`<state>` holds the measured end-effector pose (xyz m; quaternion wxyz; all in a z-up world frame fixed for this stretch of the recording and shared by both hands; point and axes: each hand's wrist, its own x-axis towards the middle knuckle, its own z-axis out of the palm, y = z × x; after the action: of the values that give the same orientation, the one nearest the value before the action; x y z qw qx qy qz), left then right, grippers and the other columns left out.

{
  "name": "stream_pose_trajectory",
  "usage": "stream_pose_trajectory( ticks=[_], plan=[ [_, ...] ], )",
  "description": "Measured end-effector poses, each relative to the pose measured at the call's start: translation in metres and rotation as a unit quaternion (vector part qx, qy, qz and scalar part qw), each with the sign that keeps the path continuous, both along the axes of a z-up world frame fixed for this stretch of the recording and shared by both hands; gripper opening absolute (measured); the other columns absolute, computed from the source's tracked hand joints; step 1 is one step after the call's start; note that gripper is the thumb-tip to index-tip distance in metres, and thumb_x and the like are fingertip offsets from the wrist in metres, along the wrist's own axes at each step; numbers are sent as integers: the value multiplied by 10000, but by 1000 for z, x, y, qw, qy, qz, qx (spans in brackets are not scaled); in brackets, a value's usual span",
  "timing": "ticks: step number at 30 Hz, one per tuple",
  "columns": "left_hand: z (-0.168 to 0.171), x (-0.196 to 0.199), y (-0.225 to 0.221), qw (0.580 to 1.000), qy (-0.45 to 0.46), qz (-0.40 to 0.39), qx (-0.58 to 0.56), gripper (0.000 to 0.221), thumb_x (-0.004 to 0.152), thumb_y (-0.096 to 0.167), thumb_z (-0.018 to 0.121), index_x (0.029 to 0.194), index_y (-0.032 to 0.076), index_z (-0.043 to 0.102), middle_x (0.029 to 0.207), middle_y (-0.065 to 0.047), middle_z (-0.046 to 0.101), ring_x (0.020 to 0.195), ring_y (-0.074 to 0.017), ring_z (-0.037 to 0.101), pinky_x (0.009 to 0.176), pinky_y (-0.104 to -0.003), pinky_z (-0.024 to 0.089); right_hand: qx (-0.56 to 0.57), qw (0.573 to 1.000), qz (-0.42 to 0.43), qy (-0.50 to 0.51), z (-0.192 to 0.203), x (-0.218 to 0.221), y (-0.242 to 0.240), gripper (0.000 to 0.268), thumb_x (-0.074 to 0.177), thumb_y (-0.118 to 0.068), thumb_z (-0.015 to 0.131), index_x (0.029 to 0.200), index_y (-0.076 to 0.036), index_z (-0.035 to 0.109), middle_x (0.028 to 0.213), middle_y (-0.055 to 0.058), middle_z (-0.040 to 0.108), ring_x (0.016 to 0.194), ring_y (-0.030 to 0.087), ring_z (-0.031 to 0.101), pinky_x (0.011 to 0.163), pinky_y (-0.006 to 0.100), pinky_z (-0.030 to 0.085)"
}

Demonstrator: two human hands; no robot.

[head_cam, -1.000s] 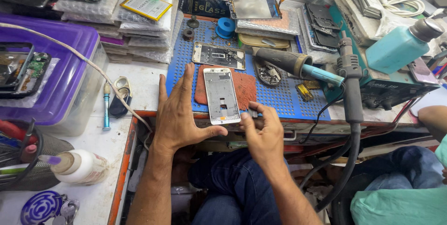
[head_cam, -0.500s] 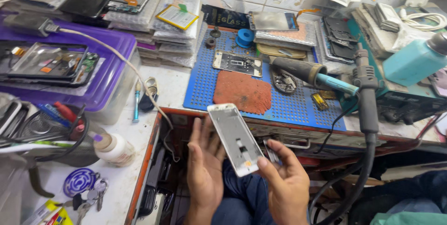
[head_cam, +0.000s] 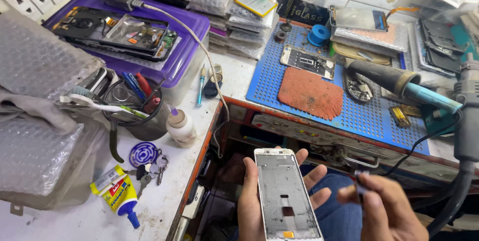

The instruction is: The person cleans the inside of a white smartphone chassis using a small brush and a screwdriver. They then wipe the interior with a cloth and use a heat gun on the device.

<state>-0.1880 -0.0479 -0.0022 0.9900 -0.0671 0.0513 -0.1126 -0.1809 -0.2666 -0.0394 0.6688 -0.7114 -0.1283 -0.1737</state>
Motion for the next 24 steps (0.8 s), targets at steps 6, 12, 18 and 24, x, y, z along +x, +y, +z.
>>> stream_pose_trajectory(
  ticks=[6,12,18,24],
  plan=[
    [-11,-2,11,997,63,5,54,722,917,689,383,1288,95,558,1373,-159,604,1192,-421,626,809,-596,612,-413,867,-272,-63,47,122,-1,277,950,-169,759,1197,-63,692,976,98,752,874,253,717,791,377,543],
    [-35,2,26,994,76,24,69,723,921,677,391,1291,82,574,1375,-146,616,1176,-401,646,775,-538,626,-529,823,-197,-67,66,143,17,193,966,-255,775,1050,-81,790,1074,140,757,1035,323,708,923,403,547],
    [-42,6,31,997,67,22,38,710,948,663,405,1350,94,545,1401,-112,604,1193,-371,644,824,-513,616,-408,904,53,-118,150,108,126,314,928,-253,715,1177,-64,739,1235,116,744,1128,271,724,957,395,537],
    [-35,5,37,998,35,34,31,730,944,651,404,1431,120,524,1343,-99,630,1161,-320,650,857,-479,610,-409,836,291,-221,192,84,274,486,943,-338,736,1340,-69,658,1380,205,592,1273,367,577,1032,450,476]
  ],
)
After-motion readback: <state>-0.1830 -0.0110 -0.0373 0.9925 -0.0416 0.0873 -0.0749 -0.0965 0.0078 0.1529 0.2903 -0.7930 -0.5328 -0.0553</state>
